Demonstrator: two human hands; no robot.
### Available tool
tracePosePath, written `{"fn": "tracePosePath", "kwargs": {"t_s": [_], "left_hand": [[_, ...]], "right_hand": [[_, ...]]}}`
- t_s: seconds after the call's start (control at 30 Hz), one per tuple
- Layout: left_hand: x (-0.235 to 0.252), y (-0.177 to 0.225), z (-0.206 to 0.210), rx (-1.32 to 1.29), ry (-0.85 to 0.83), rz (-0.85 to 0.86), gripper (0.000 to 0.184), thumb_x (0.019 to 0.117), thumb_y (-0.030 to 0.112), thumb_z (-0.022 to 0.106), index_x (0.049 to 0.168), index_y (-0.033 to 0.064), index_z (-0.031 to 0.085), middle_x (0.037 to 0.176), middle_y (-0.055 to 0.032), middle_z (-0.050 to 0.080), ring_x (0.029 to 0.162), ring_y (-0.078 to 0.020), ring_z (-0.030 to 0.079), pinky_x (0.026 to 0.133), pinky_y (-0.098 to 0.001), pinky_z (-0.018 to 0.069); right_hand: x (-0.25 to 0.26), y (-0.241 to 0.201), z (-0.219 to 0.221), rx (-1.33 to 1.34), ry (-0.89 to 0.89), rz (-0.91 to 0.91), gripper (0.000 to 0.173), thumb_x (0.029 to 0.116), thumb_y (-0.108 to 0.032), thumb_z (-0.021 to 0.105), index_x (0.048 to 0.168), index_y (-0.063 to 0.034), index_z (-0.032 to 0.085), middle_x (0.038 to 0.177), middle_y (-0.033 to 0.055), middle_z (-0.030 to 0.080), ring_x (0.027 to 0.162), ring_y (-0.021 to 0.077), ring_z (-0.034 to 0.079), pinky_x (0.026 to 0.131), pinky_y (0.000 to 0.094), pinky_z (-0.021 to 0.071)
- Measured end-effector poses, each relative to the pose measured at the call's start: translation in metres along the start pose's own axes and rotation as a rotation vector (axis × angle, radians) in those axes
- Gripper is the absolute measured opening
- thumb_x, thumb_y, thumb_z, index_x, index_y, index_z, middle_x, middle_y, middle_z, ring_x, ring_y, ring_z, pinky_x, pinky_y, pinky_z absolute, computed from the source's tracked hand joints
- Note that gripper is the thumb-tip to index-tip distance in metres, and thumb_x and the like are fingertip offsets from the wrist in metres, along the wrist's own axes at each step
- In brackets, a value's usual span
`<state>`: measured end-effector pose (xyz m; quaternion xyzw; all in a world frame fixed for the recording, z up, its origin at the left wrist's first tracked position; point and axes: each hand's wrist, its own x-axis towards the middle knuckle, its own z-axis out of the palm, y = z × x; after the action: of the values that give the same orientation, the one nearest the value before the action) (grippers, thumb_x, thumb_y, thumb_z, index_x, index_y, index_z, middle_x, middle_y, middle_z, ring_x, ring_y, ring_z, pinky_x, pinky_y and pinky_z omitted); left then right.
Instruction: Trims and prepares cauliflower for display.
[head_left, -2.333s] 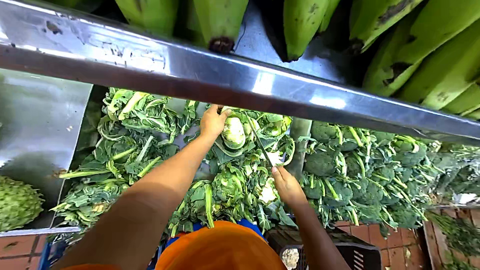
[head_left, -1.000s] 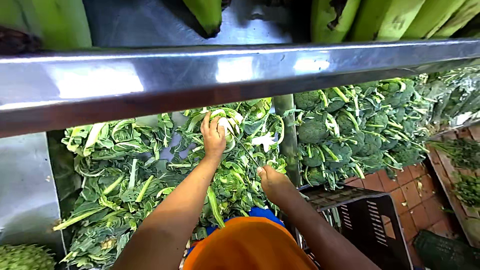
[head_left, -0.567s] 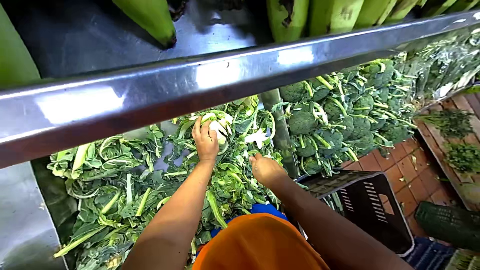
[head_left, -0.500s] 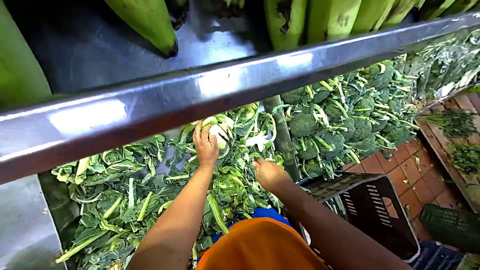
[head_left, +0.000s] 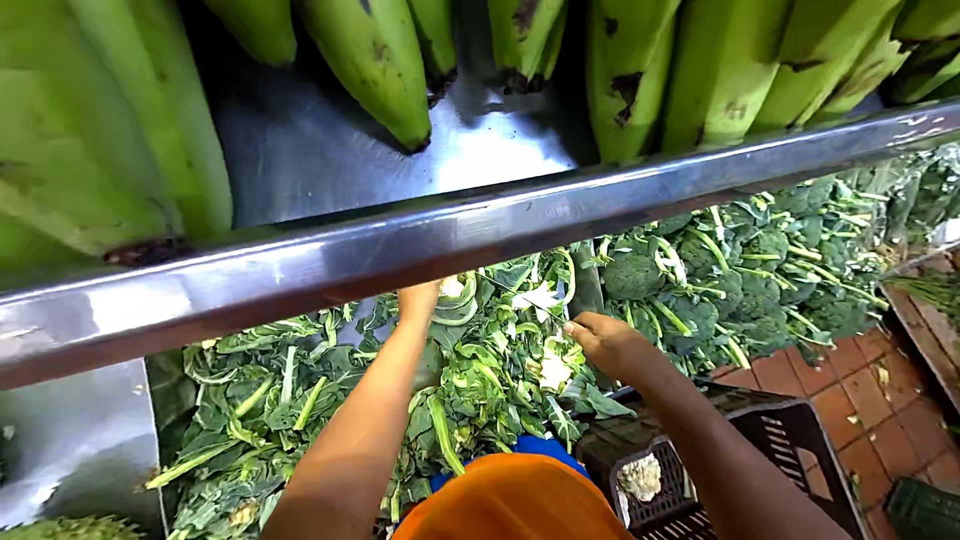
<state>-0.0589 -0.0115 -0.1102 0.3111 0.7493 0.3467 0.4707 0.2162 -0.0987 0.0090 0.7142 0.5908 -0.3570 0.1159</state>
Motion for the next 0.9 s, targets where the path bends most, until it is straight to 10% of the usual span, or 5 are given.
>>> {"fn": "tracePosePath", "kwargs": {"t_s": [0.13,0.43,0.6,0.77,0.9], "left_hand": [[-0.035,0.056,-0.047,-0.226,-0.129,-0.240,0.056,0.0975,0.005,0.061,0.149,0.0069,0.040,0.135,-0.0170,0.058,0.116,-0.0275,0.060,0.094,-0.0476,0.0519],[-0.057,-0.022,-0.170,-0.742,-0.149,-0.326,0.038,0.0998,0.029,0.056,0.135,0.0134,0.055,0.120,-0.0161,0.067,0.103,-0.0317,0.068,0.085,-0.0513,0.0581],[-0.094,-0.054,-0.196,-0.836,-0.439,-0.541,0.085,0.0895,0.086,0.026,0.131,0.0205,0.059,0.120,-0.0155,0.067,0.105,-0.0345,0.067,0.083,-0.0562,0.0560],[-0.132,-0.058,-0.187,-0.708,-0.549,-0.596,0.078,0.0935,0.082,0.024,0.121,0.0212,0.064,0.108,-0.0117,0.071,0.095,-0.0278,0.070,0.073,-0.0481,0.0585],[-0.154,-0.042,-0.178,-0.510,-0.722,-0.501,0.088,0.0922,0.085,0.015,0.144,0.0231,0.052,0.130,-0.0136,0.065,0.113,-0.0326,0.065,0.087,-0.0543,0.0549]], "right_hand": [[-0.002,0.014,0.004,0.082,0.095,0.022,0.043,0.1092,-0.045,0.043,0.120,-0.0121,0.069,0.102,0.0158,0.071,0.098,0.0337,0.068,0.087,0.0616,0.0521],[0.013,0.029,0.094,0.211,0.266,-0.030,0.040,0.1048,-0.045,0.054,0.131,-0.0166,0.066,0.108,0.0136,0.072,0.098,0.0338,0.070,0.086,0.0646,0.0535],[0.022,0.002,0.134,0.270,0.066,-0.158,0.071,0.0980,-0.024,0.066,0.159,-0.0093,0.034,0.146,0.0254,0.051,0.128,0.0409,0.057,0.105,0.0601,0.0486],[-0.049,-0.110,0.088,0.320,-0.078,-0.530,0.103,0.0767,-0.050,0.087,0.161,-0.0302,0.030,0.160,0.0040,0.042,0.137,0.0266,0.053,0.106,0.0589,0.0500],[-0.053,-0.137,0.085,0.311,-0.103,-0.725,0.092,0.0795,-0.041,0.088,0.157,-0.0312,0.040,0.162,0.0025,0.037,0.137,0.0202,0.051,0.105,0.0516,0.0525]]}}
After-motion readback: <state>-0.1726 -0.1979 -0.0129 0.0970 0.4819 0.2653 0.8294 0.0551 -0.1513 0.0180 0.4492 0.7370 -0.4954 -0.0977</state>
